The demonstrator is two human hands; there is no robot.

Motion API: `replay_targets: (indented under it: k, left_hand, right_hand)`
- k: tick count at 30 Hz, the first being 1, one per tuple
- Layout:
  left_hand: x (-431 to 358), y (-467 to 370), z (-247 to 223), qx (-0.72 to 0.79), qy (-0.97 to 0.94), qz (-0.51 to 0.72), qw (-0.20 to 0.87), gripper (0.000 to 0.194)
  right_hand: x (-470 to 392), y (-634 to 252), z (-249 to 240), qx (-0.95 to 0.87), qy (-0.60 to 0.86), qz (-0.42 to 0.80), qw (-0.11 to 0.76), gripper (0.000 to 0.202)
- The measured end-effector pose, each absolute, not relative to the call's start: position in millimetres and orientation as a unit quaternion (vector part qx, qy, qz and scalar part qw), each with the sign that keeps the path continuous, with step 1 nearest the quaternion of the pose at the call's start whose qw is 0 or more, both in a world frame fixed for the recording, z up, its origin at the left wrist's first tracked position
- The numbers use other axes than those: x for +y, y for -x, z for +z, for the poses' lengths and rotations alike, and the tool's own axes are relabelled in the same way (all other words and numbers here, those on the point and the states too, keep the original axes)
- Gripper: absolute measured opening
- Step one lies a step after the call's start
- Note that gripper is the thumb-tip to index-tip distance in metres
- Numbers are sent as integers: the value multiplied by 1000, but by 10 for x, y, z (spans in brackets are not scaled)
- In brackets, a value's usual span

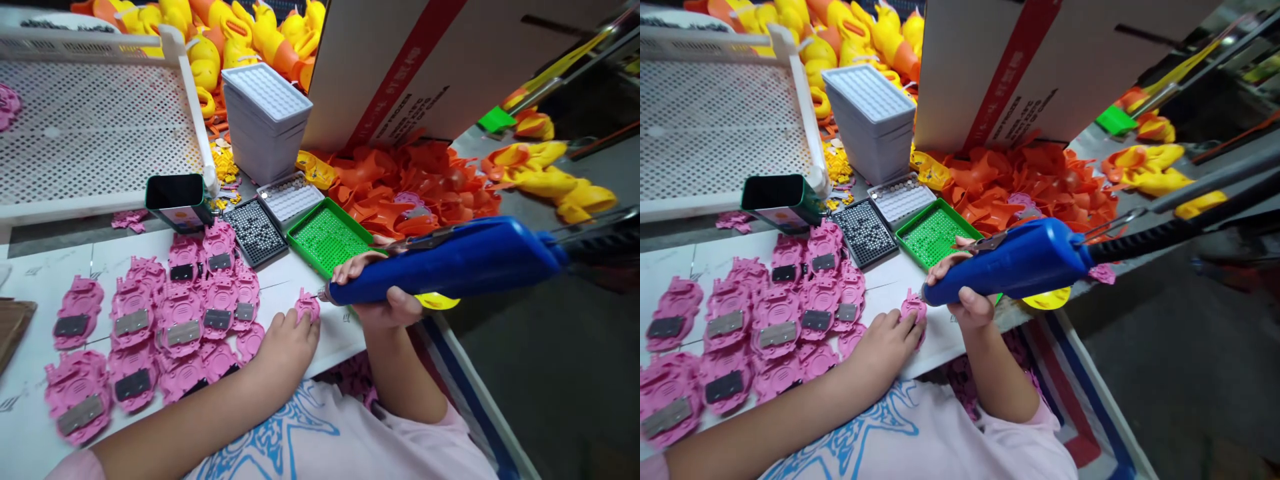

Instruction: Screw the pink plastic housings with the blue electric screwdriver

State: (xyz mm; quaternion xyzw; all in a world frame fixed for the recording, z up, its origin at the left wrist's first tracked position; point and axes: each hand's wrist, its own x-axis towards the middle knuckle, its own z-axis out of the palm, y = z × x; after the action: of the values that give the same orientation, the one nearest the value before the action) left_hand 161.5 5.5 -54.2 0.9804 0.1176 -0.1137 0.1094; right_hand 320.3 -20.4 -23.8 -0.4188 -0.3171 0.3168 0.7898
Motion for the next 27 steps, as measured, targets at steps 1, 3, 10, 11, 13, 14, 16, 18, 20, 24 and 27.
replay_targets:
  k: [1, 3, 10, 11, 13, 14, 16, 18, 20, 24, 27]
  left_hand:
    - [54, -1616, -536, 119, -980, -115, 108, 40]
    - [53, -1617, -521, 119, -980, -117, 104, 41]
    - [63, -1624, -498, 118, -978, -124, 116, 42]
    - [60, -1623, -505, 119, -979, -119, 118, 42]
    - [55, -1620, -523, 122, -979, -112, 120, 41]
    - [53, -1618, -530, 124, -979, -110, 121, 40]
    - [51, -1614, -539, 125, -978, -110, 123, 40]
    - [50, -1613, -540, 124, -978, -111, 123, 40]
    - [46, -1613, -538, 124, -978, -111, 122, 40]
    - [19, -1622, -527, 137, -977, -111, 124, 40]
    - [-1, -1633, -501, 149, -971, -120, 145, 38]
  right_hand:
    - [-205, -3191, -267, -318, 416, 320, 790, 33]
    - [-203, -3171, -308, -320, 414, 319, 790, 33]
    - [-201, -3161, -364, -321, 408, 315, 795, 32]
    - [-201, -3162, -370, -321, 410, 314, 794, 32]
    - [-201, -3163, -381, -320, 419, 314, 789, 32]
    - [-200, -3162, -387, -320, 424, 314, 787, 31]
    - [-199, -3157, -397, -321, 427, 311, 786, 31]
    - [-198, -3148, -401, -324, 427, 309, 786, 33]
    - [-197, -3131, -391, -332, 425, 305, 785, 35]
    - [-195, -3075, -344, -391, 418, 298, 764, 38]
    - [-190, -3036, -335, -445, 421, 305, 729, 34]
